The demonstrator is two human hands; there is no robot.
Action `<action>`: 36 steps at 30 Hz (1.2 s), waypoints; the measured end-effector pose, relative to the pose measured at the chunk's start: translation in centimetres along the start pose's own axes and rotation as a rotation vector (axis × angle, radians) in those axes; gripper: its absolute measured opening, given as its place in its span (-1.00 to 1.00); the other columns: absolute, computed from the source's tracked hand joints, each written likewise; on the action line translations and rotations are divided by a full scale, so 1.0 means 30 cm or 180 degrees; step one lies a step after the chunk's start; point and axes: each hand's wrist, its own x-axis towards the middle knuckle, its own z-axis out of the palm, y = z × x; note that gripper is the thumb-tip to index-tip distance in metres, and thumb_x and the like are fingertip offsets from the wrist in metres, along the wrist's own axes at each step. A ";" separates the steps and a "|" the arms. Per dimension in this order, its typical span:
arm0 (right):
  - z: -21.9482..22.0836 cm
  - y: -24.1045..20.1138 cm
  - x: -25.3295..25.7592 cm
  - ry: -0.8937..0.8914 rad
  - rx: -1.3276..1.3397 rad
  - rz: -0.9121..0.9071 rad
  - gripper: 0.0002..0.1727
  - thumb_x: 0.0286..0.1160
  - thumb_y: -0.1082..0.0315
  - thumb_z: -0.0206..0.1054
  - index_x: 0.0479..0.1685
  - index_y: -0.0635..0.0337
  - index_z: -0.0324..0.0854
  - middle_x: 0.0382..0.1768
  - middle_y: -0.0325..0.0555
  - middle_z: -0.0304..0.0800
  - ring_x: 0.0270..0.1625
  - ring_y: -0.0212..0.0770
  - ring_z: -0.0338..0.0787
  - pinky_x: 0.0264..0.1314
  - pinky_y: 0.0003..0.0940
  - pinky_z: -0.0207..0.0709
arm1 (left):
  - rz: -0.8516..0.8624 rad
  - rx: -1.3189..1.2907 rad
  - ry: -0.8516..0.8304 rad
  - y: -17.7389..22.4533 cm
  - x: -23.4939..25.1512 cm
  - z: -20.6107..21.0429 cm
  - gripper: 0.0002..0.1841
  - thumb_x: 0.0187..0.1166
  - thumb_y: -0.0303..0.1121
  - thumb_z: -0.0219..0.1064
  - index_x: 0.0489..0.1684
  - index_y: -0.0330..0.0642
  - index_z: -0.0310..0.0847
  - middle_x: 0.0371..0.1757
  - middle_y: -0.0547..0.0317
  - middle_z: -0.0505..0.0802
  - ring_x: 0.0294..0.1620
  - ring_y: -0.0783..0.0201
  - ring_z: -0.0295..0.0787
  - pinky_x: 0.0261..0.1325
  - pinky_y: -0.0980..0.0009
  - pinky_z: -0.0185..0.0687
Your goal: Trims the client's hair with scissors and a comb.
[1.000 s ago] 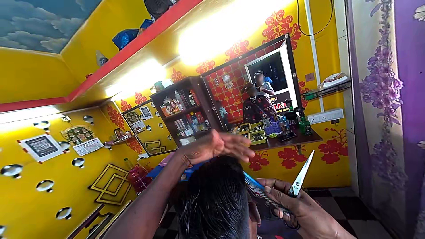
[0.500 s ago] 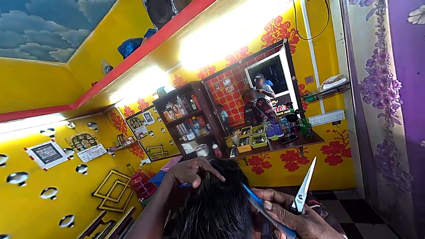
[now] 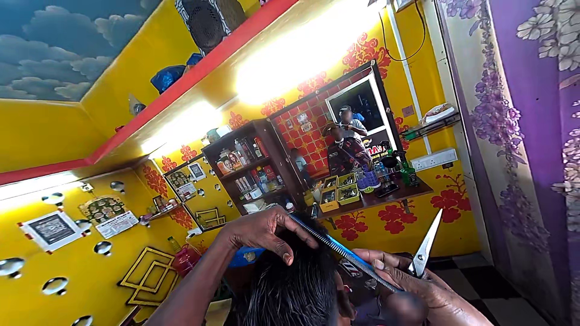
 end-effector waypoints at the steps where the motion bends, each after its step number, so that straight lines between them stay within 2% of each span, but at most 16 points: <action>1: -0.004 -0.005 -0.002 0.0020 0.0009 -0.0037 -0.60 0.74 0.23 0.25 0.47 0.10 0.65 -0.14 -0.04 0.73 -0.54 -0.44 0.50 -0.55 -0.57 0.44 | -0.0015 -0.0026 0.0001 0.005 0.005 0.001 -0.55 0.36 -0.33 0.61 0.21 -0.33 0.77 0.23 0.03 0.88 0.26 0.16 0.82 0.34 0.25 0.74; 4: -0.011 -0.016 -0.014 0.0082 0.0109 -0.0120 -0.60 0.75 0.24 0.21 0.45 0.14 0.66 -0.26 -0.11 0.68 -0.56 -0.45 0.48 -0.55 -0.58 0.42 | -0.0028 -0.0068 -0.0024 0.012 0.019 0.002 -0.55 0.34 -0.39 0.60 0.23 -0.36 0.76 0.25 -0.04 0.86 0.27 0.09 0.81 0.32 0.21 0.76; 7: -0.038 -0.003 -0.025 0.0022 0.0287 -0.0167 -0.59 0.77 0.26 0.18 0.48 0.17 0.63 -0.14 -0.06 0.72 -0.53 -0.47 0.49 -0.53 -0.61 0.42 | -0.0043 -0.0054 -0.0071 0.027 0.034 0.006 -0.56 0.34 -0.45 0.59 0.22 -0.38 0.76 0.27 -0.06 0.85 0.32 0.06 0.79 0.36 0.18 0.74; 10: -0.053 0.017 -0.033 -0.0048 0.0525 -0.0228 -0.59 0.78 0.28 0.14 0.50 0.19 0.60 -0.27 -0.14 0.64 -0.53 -0.45 0.48 -0.51 -0.59 0.44 | -0.0014 0.0151 -0.0172 0.039 0.053 0.007 -0.56 0.40 -0.33 0.57 0.22 -0.36 0.76 0.28 -0.05 0.84 0.37 0.04 0.74 0.46 0.13 0.66; 15: -0.087 0.072 -0.054 -0.0143 0.0872 -0.0306 -0.56 0.79 0.28 0.12 0.56 0.19 0.53 -0.23 -0.13 0.67 -0.51 -0.47 0.50 -0.49 -0.60 0.45 | 0.0048 0.0311 -0.0194 0.046 0.067 0.015 -0.53 0.47 -0.12 0.53 0.16 -0.35 0.77 0.24 -0.04 0.86 0.36 0.05 0.74 0.48 0.12 0.63; 19: -0.111 0.077 -0.073 -0.0172 0.1077 -0.0366 -0.55 0.80 0.27 0.12 0.58 0.18 0.50 -0.41 -0.25 0.56 -0.54 -0.47 0.48 -0.44 -0.58 0.48 | 0.0093 0.0364 -0.0136 0.053 0.069 0.029 -0.47 0.51 -0.01 0.48 0.13 -0.36 0.78 0.26 -0.05 0.85 0.40 0.02 0.72 0.52 0.11 0.60; 22: -0.140 0.063 -0.082 0.0010 0.1263 -0.0574 -0.54 0.77 0.25 0.14 0.59 0.15 0.47 -0.56 -0.34 0.43 -0.55 -0.41 0.51 -0.30 -0.41 0.62 | 0.0071 0.0287 -0.0091 0.053 0.063 0.025 -0.44 0.53 0.03 0.45 0.15 -0.37 0.77 0.27 -0.08 0.84 0.39 0.02 0.73 0.52 0.11 0.59; 24: -0.126 0.029 -0.074 0.0414 0.0755 -0.0748 -0.56 0.75 0.27 0.17 0.54 0.18 0.55 -0.51 -0.28 0.49 -0.58 -0.43 0.48 -0.44 -0.48 0.55 | 0.0102 0.0280 -0.0049 0.061 0.054 0.028 -0.37 0.52 0.15 0.40 0.16 -0.33 0.77 0.26 -0.03 0.85 0.38 0.06 0.73 0.51 0.13 0.60; 26: -0.060 0.007 -0.051 0.0712 -0.0105 -0.0843 -0.60 0.73 0.24 0.24 0.43 0.19 0.67 -0.32 -0.13 0.68 -0.57 -0.44 0.48 -0.58 -0.57 0.41 | 0.0057 0.0221 0.0071 0.070 0.044 0.040 -0.22 0.43 0.36 0.34 0.18 -0.28 0.78 0.24 -0.01 0.86 0.37 0.08 0.74 0.49 0.13 0.61; 27: -0.024 -0.001 -0.037 0.0643 -0.0497 -0.0846 -0.61 0.73 0.22 0.24 0.40 0.17 0.70 -0.18 -0.07 0.75 -0.54 -0.41 0.51 -0.59 -0.54 0.39 | 0.0065 0.0201 0.0201 0.069 0.039 0.050 -0.17 0.37 0.44 0.32 0.18 -0.24 0.79 0.21 0.04 0.87 0.33 0.13 0.76 0.45 0.17 0.64; 29: 0.045 -0.017 -0.008 0.0140 -0.1117 -0.0808 -0.62 0.73 0.24 0.25 0.43 0.12 0.67 -0.03 0.03 0.79 -0.49 -0.30 0.63 -0.57 -0.41 0.54 | 0.0033 0.0161 0.0566 0.057 0.028 0.078 -0.21 0.29 0.51 0.30 0.13 -0.04 0.77 0.10 0.25 0.89 0.23 0.33 0.78 0.36 0.34 0.66; 31: 0.092 -0.020 0.024 -0.0302 -0.1693 -0.0876 -0.59 0.74 0.24 0.28 0.52 0.04 0.60 -0.13 0.06 0.80 -0.49 -0.19 0.73 -0.51 -0.25 0.71 | 0.0019 0.0018 0.0629 0.066 0.043 0.108 -0.21 0.44 0.42 0.26 0.19 -0.21 0.78 0.16 -0.01 0.88 0.29 0.11 0.78 0.45 0.18 0.64; 32: 0.089 -0.015 0.041 -0.0303 -0.2147 -0.1017 -0.56 0.75 0.16 0.28 0.55 -0.03 0.58 -0.18 -0.01 0.82 -0.48 -0.19 0.76 -0.50 -0.22 0.74 | -0.0020 0.0069 0.0627 0.074 0.049 0.116 -0.34 0.61 0.25 0.22 0.19 -0.24 0.77 0.18 -0.06 0.87 0.31 0.07 0.76 0.48 0.16 0.61; 34: 0.053 -0.025 0.053 0.0234 -0.3650 -0.1087 -0.51 0.71 -0.22 0.16 0.52 -0.38 0.59 -0.29 -0.36 0.83 -0.43 -0.32 0.75 -0.39 -0.17 0.69 | -0.0101 0.0155 0.0620 0.083 0.058 0.120 -0.56 0.75 -0.09 0.18 0.17 -0.30 0.77 0.19 -0.10 0.86 0.31 0.03 0.75 0.50 0.13 0.59; 35: 0.037 -0.046 0.053 0.0597 -0.4398 -0.0985 -0.44 0.63 -0.41 0.07 0.41 -0.45 0.65 -0.40 -0.41 0.79 -0.45 -0.28 0.74 -0.40 -0.08 0.66 | -0.0119 0.0202 0.0570 0.086 0.060 0.116 -0.61 0.76 -0.19 0.16 0.16 -0.32 0.77 0.20 -0.09 0.86 0.32 0.04 0.75 0.51 0.13 0.58; 36: 0.017 -0.072 0.053 0.0887 -0.4975 -0.0674 -0.37 0.54 -0.53 0.01 0.19 -0.40 0.73 -0.50 -0.34 0.75 -0.47 -0.17 0.76 -0.42 0.04 0.63 | -0.0121 0.0255 0.0532 0.091 0.061 0.115 -0.64 0.76 -0.25 0.15 0.15 -0.32 0.77 0.20 -0.09 0.86 0.32 0.04 0.75 0.51 0.13 0.58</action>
